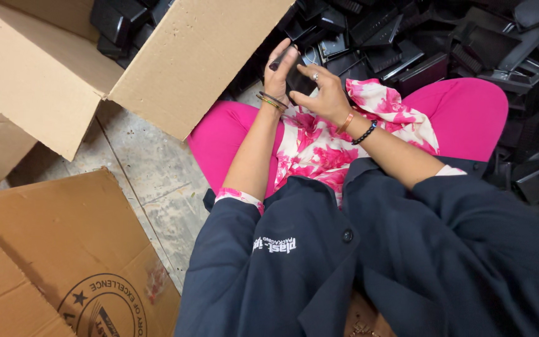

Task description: The person sits on the floor and repeatedly picks up small black plastic components from a large pile, briefly inspects them, and places them into a cardboard box. The person handles the items one at a time and continues the process throughout the clip.

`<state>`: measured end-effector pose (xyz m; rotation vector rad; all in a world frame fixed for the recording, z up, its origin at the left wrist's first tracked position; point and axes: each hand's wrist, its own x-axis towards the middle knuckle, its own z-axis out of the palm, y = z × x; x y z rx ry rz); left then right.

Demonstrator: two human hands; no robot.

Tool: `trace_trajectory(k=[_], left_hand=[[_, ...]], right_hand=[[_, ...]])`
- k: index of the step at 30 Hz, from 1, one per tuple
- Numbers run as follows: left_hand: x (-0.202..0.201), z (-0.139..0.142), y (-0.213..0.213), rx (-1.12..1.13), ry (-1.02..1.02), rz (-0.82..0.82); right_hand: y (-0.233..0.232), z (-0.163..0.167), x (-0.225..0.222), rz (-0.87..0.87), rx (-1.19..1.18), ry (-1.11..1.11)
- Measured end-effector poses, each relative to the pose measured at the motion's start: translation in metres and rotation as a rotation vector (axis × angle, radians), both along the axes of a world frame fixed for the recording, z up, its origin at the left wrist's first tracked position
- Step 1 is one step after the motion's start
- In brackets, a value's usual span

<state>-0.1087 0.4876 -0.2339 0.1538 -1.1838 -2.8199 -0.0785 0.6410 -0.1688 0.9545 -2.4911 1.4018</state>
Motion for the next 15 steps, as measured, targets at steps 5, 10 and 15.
trace_trajectory(k=[5,10,15], left_hand=[[0.006,0.005,-0.008,0.181,0.045,-0.039],[0.012,0.011,-0.01,0.157,0.132,-0.147],[0.016,0.016,-0.011,-0.531,-0.148,0.149]], right_hand=[[0.007,-0.003,-0.01,0.168,-0.512,-0.638],[0.016,-0.006,-0.011,0.09,-0.615,-1.123],[0.017,-0.002,-0.011,0.072,-0.494,-0.775]])
